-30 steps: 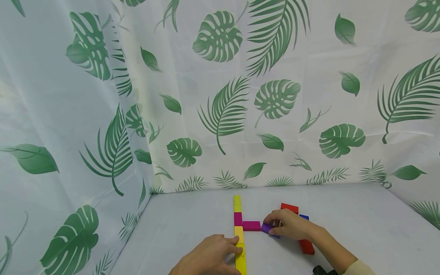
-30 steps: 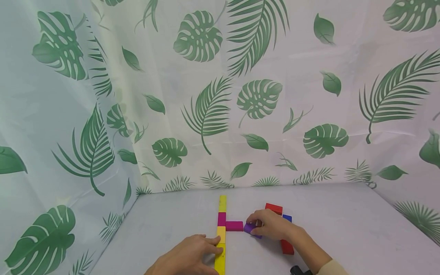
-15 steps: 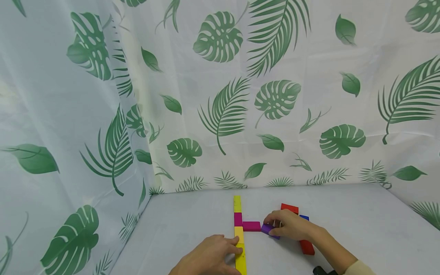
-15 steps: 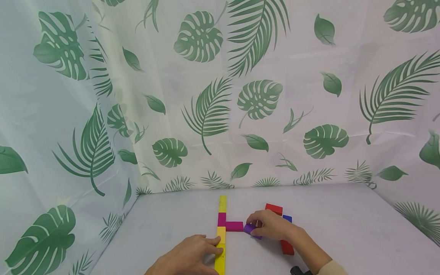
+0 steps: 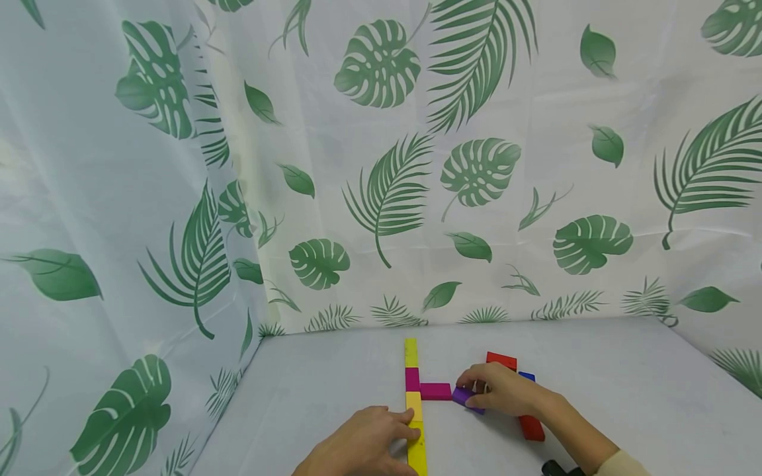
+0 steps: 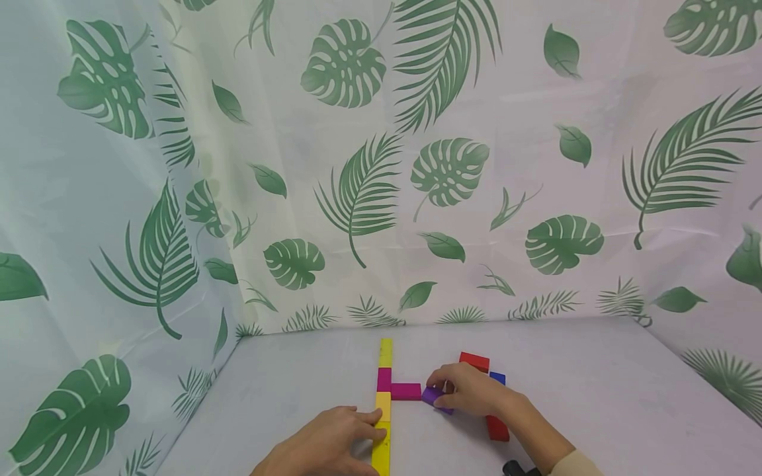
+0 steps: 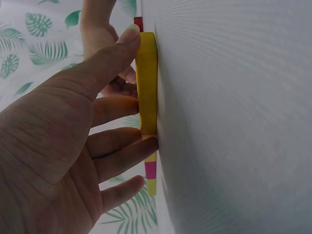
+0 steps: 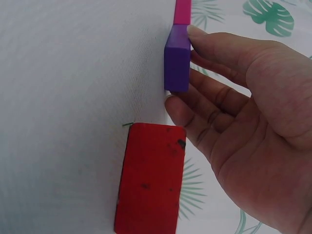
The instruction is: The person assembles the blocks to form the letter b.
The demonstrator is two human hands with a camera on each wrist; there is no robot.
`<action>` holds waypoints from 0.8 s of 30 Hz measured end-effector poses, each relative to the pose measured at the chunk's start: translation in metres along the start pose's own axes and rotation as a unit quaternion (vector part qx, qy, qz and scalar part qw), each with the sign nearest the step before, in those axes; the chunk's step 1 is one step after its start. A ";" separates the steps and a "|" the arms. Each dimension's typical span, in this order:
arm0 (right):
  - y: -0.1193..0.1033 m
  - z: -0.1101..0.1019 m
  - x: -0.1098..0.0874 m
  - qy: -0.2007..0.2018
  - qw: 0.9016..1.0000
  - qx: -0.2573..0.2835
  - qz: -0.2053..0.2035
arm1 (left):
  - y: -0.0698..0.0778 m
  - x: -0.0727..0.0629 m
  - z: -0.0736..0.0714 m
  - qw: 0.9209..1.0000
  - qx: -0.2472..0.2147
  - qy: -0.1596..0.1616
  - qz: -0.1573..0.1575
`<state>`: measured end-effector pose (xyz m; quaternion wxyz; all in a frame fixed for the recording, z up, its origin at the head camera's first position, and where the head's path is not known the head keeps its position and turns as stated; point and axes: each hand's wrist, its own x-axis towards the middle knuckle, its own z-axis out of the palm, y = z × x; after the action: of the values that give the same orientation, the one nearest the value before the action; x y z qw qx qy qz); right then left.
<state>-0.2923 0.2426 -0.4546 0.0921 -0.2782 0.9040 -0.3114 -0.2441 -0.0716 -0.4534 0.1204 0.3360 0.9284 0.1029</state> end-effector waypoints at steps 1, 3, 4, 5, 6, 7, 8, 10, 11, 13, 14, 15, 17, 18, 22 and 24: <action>0.000 0.000 0.000 0.000 1.000 0.000 -0.001 | 0.000 0.000 0.000 1.000 0.002 0.000 0.003; 0.000 0.000 0.000 0.000 1.000 -0.002 -0.002 | -0.001 0.000 -0.001 1.000 0.007 0.000 0.009; 0.000 -0.001 0.000 0.000 1.000 -0.002 -0.004 | -0.002 0.001 -0.001 1.000 0.009 0.001 0.012; 0.000 -0.001 0.000 0.000 1.000 -0.003 -0.005 | -0.002 0.001 -0.001 1.000 0.011 0.001 0.015; 0.000 -0.001 0.000 0.001 1.000 -0.004 -0.007 | -0.002 0.001 -0.001 1.000 0.011 0.000 0.016; 0.000 -0.001 0.001 0.001 1.000 -0.005 -0.007 | -0.002 0.001 -0.001 1.000 0.013 0.000 0.017; 0.000 -0.001 0.000 0.002 1.000 -0.005 -0.007 | -0.002 0.001 -0.001 1.000 0.012 0.001 0.016; 0.000 -0.001 0.000 0.001 1.000 -0.005 -0.008 | -0.002 0.001 -0.001 1.000 0.008 0.001 0.014; -0.001 -0.001 0.000 0.001 1.000 -0.004 -0.008 | -0.002 0.001 -0.001 1.000 0.006 0.000 0.013; 0.000 -0.001 0.000 0.001 1.000 -0.002 -0.007 | -0.002 0.001 0.000 1.000 0.004 0.001 0.010; 0.000 -0.001 0.000 0.001 1.000 -0.001 -0.007 | -0.002 0.001 0.000 1.000 0.002 0.000 0.008; 0.000 -0.001 0.000 0.001 1.000 0.000 -0.006 | -0.002 0.000 0.000 1.000 0.002 0.000 0.007; 0.000 0.000 0.000 0.001 1.000 0.003 -0.004 | -0.001 0.000 0.000 1.000 0.001 -0.001 0.003; 0.000 0.000 0.000 0.001 1.000 0.004 -0.003 | -0.001 0.000 0.000 1.000 0.000 -0.002 0.001; 0.001 0.000 0.000 0.002 1.000 0.003 -0.003 | -0.001 -0.001 -0.001 1.000 -0.006 -0.003 -0.005; 0.002 0.000 0.000 0.002 1.000 0.001 -0.002 | 0.000 -0.001 -0.001 1.000 -0.005 -0.003 -0.004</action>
<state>-0.2931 0.2432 -0.4559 0.0895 -0.2791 0.9033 -0.3132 -0.2439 -0.0726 -0.4527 0.1248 0.3316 0.9291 0.1058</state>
